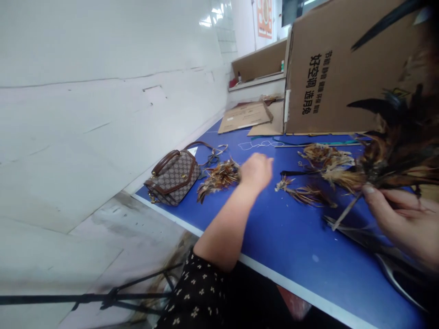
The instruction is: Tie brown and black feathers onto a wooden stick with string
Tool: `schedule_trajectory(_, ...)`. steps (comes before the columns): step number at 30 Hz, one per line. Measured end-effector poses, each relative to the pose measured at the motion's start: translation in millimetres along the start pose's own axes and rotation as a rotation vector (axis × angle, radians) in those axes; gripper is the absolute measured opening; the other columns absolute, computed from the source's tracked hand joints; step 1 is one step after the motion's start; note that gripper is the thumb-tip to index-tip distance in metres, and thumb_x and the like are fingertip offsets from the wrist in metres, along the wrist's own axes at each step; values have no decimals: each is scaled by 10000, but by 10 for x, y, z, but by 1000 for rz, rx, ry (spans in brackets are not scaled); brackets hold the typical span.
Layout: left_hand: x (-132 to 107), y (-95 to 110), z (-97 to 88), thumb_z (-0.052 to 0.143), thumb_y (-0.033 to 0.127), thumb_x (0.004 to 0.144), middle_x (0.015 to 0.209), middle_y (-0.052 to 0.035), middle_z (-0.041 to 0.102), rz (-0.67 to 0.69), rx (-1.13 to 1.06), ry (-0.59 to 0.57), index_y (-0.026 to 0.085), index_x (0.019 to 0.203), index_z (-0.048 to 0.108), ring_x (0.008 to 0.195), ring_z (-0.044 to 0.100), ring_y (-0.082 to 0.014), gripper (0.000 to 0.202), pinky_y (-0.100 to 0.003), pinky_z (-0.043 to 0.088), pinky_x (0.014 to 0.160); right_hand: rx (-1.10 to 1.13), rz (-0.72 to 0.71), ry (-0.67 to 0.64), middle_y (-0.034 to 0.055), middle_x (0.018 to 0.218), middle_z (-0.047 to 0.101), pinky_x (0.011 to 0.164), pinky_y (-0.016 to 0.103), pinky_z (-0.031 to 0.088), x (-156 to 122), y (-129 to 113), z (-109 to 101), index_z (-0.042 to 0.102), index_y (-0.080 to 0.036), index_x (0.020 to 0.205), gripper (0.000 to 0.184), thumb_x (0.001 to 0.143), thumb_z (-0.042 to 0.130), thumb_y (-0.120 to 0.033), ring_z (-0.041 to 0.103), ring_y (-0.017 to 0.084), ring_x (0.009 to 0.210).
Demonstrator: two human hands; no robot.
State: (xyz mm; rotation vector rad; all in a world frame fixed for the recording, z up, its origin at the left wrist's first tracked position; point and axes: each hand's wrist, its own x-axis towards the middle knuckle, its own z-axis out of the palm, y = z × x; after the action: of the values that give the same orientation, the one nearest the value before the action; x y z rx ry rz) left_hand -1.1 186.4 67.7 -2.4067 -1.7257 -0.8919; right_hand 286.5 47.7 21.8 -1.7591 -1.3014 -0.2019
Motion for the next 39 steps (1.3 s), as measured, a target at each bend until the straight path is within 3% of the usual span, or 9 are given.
schedule_trajectory(2, 179, -385, -146, 473, 410, 1040, 1232, -205, 720, -280, 241, -227, 149, 1155, 733, 1168, 691, -300, 386, -377, 522, 975, 28, 20, -29, 79, 626, 743, 569, 330, 500, 3, -6, -13, 756, -219, 794, 389, 873, 673, -591, 689, 217, 572)
schedule_trajectory(6, 251, -873, -274, 662, 481, 910, 1174, -242, 749, -378, 296, -423, 123, 1081, 769, 1110, 721, -348, 411, -371, 551, 893, 30, 32, -45, 88, 585, 712, 527, 330, 466, 25, -114, -70, 725, -202, 735, 474, 873, 615, -642, 646, 207, 517)
schedule_trajectory(14, 191, -911, -94, 821, 209, 686, 858, -185, 792, -333, 263, -658, 151, 819, 802, 853, 771, -313, 146, -342, 564, 797, 1, -8, 3, 63, 533, 659, 521, 290, 436, 53, -239, -116, 713, -186, 688, 491, 882, 563, -612, 635, 189, 540)
schedule_trajectory(18, 205, -919, -123, 784, 158, 675, 865, -211, 785, -355, 260, -620, 141, 799, 795, 857, 770, -325, 125, -353, 564, 797, 13, -48, 2, 58, 536, 653, 505, 275, 407, 51, -214, -104, 728, -170, 694, 463, 893, 573, -558, 602, 170, 517)
schedule_trajectory(23, 192, -927, -401, 646, 275, 836, 1082, -219, 766, -359, 255, -346, 159, 976, 766, 1031, 735, -332, 218, -383, 547, 857, 66, -79, 1, 53, 541, 657, 490, 266, 389, 45, -178, -80, 754, -161, 708, 424, 905, 608, -506, 587, 161, 505)
schedule_trajectory(27, 104, -597, -392, 626, 337, 859, 786, -90, 737, -182, -179, -60, 180, 782, 697, 770, 704, -232, 189, -316, 531, 717, 187, -77, -67, 43, 559, 670, 512, 267, 421, 5, -226, -74, 751, -164, 704, 425, 917, 624, -509, 589, 159, 508)
schedule_trajectory(32, -264, 304, -10, 674, 375, 860, 615, -10, 650, -23, -933, -280, 172, 775, 634, 539, 590, -123, 224, -215, 422, 516, 256, -119, -174, 36, 563, 646, 519, 274, 421, -65, -365, -80, 713, -172, 665, 471, 954, 611, -531, 576, 153, 520)
schedule_trajectory(35, -524, 731, 174, 694, 378, 862, 628, -7, 643, -27, -1075, -399, 181, 766, 606, 534, 583, -118, 236, -211, 410, 497, 305, -157, -208, 31, 557, 636, 513, 278, 434, -104, -406, -61, 695, -186, 658, 496, 974, 584, -552, 570, 152, 512)
schedule_trajectory(39, -705, 921, 313, 677, 381, 896, 692, -5, 645, 23, -1099, -350, 181, 779, 609, 574, 574, -103, 242, -211, 447, 536, 360, -177, -223, 36, 612, 686, 538, 291, 469, -141, -400, -30, 716, -188, 697, 451, 977, 602, -522, 599, 162, 537)
